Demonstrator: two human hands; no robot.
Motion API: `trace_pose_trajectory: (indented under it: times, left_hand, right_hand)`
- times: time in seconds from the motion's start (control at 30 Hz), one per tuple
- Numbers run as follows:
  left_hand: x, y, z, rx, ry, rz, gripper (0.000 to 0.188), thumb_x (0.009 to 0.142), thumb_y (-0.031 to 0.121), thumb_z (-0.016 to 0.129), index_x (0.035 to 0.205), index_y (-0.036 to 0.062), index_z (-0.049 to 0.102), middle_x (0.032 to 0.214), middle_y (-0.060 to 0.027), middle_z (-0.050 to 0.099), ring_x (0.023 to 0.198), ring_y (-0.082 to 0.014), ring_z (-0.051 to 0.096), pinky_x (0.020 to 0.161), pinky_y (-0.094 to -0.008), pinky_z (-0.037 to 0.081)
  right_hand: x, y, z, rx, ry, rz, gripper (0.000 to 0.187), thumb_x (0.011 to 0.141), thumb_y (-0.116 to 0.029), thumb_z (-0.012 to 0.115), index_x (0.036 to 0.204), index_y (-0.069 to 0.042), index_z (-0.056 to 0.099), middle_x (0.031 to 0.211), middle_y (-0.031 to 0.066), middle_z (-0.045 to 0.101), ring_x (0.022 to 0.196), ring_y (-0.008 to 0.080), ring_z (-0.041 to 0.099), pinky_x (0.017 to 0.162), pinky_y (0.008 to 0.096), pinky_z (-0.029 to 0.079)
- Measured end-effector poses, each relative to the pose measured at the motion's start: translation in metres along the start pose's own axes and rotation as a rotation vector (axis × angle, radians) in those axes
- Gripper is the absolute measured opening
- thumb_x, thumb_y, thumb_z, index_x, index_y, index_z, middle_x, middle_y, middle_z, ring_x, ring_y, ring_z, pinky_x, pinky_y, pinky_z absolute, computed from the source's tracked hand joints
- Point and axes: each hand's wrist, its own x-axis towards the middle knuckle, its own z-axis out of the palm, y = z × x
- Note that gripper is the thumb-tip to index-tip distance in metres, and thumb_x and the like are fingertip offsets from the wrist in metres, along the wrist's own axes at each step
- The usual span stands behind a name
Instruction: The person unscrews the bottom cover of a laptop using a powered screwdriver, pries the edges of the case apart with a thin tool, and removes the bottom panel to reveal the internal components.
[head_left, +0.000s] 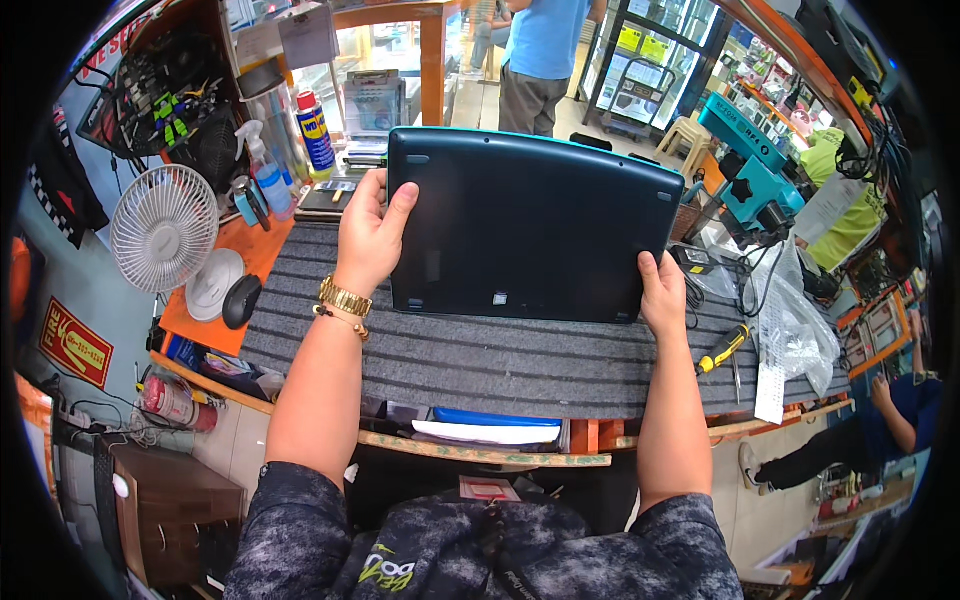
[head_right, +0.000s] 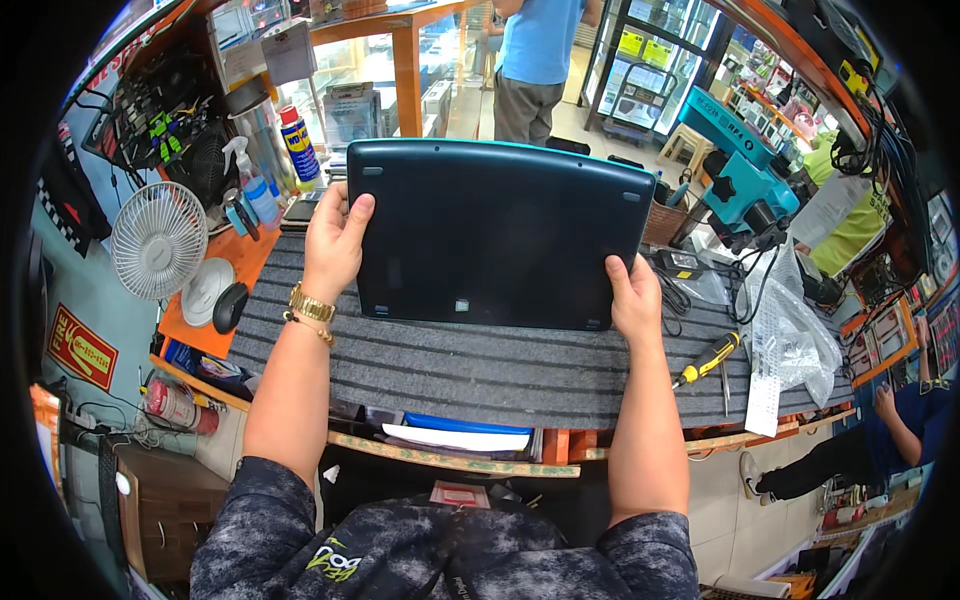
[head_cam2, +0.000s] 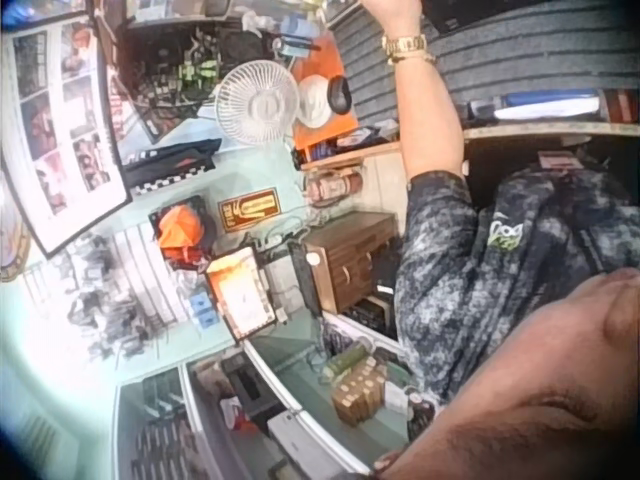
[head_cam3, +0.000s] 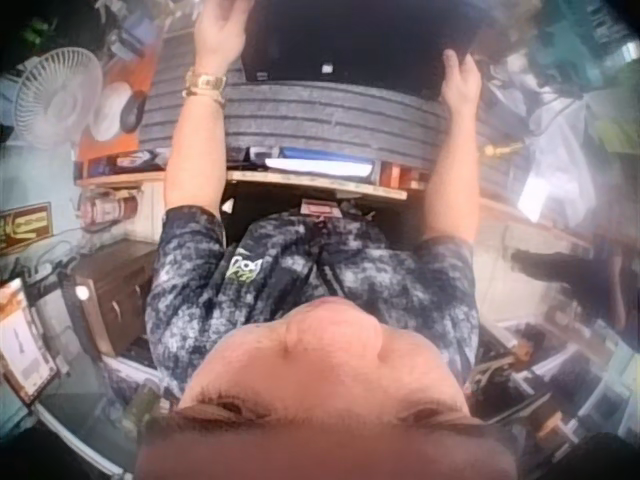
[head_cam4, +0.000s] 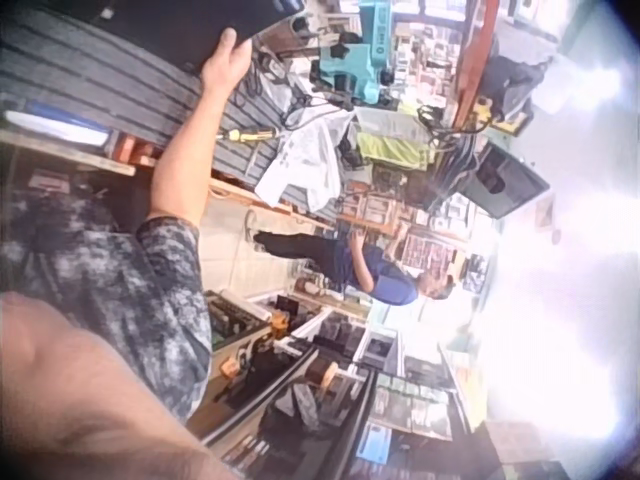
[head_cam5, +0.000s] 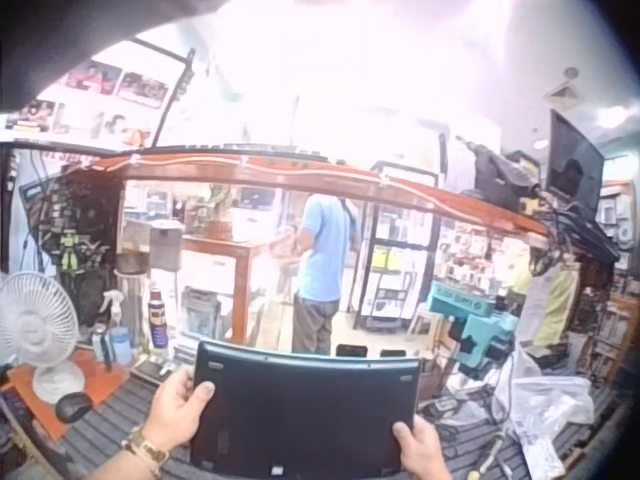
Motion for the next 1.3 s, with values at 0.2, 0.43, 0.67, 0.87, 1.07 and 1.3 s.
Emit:
trace_pose_trajectory:
  times: [0.2, 0.43, 0.67, 0.87, 1.07, 1.3]
  left_hand:
    - [-0.008, 0.006, 0.004, -0.009, 0.026, -0.001, 0.033, 0.118, 0.032, 0.073, 0.128, 0.0015, 0.067, 0.111, -0.0027, 0.077, 0.099, -0.0075, 0.069, 0.090, -0.0276, 0.058]
    - [-0.010, 0.003, -0.006, 0.353, 0.008, -0.242, 0.054, 0.114, 0.049, 0.072, 0.118, -0.0043, 0.073, 0.097, -0.0154, 0.080, 0.090, -0.0193, 0.076, 0.083, -0.0372, 0.060]
    - [-0.022, -0.019, -0.001, 0.863, -0.222, -0.433, 0.065, 0.111, 0.057, 0.067, 0.110, -0.0083, 0.075, 0.111, -0.0360, 0.079, 0.111, -0.0531, 0.076, 0.097, -0.0558, 0.059]
    - [-0.030, -0.042, 0.006, 0.958, -0.262, -0.419, 0.064, 0.110, 0.057, 0.067, 0.106, -0.0064, 0.078, 0.107, -0.0351, 0.079, 0.107, -0.0523, 0.077, 0.096, -0.0570, 0.060]
    - [-0.032, -0.027, 0.015, 1.051, -0.310, -0.374, 0.064, 0.106, 0.058, 0.074, 0.096, -0.0048, 0.079, 0.095, -0.0302, 0.079, 0.096, -0.0483, 0.078, 0.086, -0.0535, 0.060]
    - [-0.032, -0.003, 0.012, 1.147, -0.383, -0.379, 0.059, 0.096, 0.057, 0.084, 0.096, -0.0012, 0.086, 0.099, -0.0283, 0.083, 0.097, -0.0465, 0.081, 0.087, -0.0545, 0.064]
  right_hand:
    - [-0.010, -0.001, -0.002, -0.022, 0.001, 0.006, 0.044, 0.120, -0.037, 0.067, 0.133, 0.004, 0.075, 0.121, 0.0047, 0.081, 0.110, 0.0115, 0.072, 0.098, 0.0290, 0.057]
    - [-0.012, -0.026, 0.000, -0.081, -0.068, 0.224, 0.044, 0.121, -0.038, 0.066, 0.127, 0.004, 0.076, 0.114, 0.0044, 0.080, 0.100, 0.0094, 0.070, 0.092, 0.0289, 0.057]
    - [-0.018, -0.036, 0.008, -0.469, -0.146, 0.565, 0.061, 0.111, -0.057, 0.074, 0.106, 0.003, 0.072, 0.074, 0.0077, 0.070, 0.048, 0.0150, 0.062, 0.039, 0.0353, 0.044]
    - [-0.017, -0.021, 0.004, -0.826, -0.086, 0.310, 0.080, 0.101, -0.068, 0.077, 0.102, 0.012, 0.074, 0.090, 0.0302, 0.079, 0.081, 0.0405, 0.081, 0.075, 0.0505, 0.064]
    - [-0.018, -0.034, 0.008, -1.120, -0.104, 0.434, 0.087, 0.097, -0.075, 0.074, 0.105, 0.011, 0.081, 0.106, 0.0381, 0.079, 0.108, 0.0523, 0.079, 0.096, 0.0562, 0.063]
    - [-0.024, -0.039, 0.007, -1.124, -0.023, 0.373, 0.062, 0.098, -0.065, 0.080, 0.107, -0.003, 0.082, 0.109, 0.0259, 0.083, 0.108, 0.0459, 0.081, 0.095, 0.0552, 0.063]
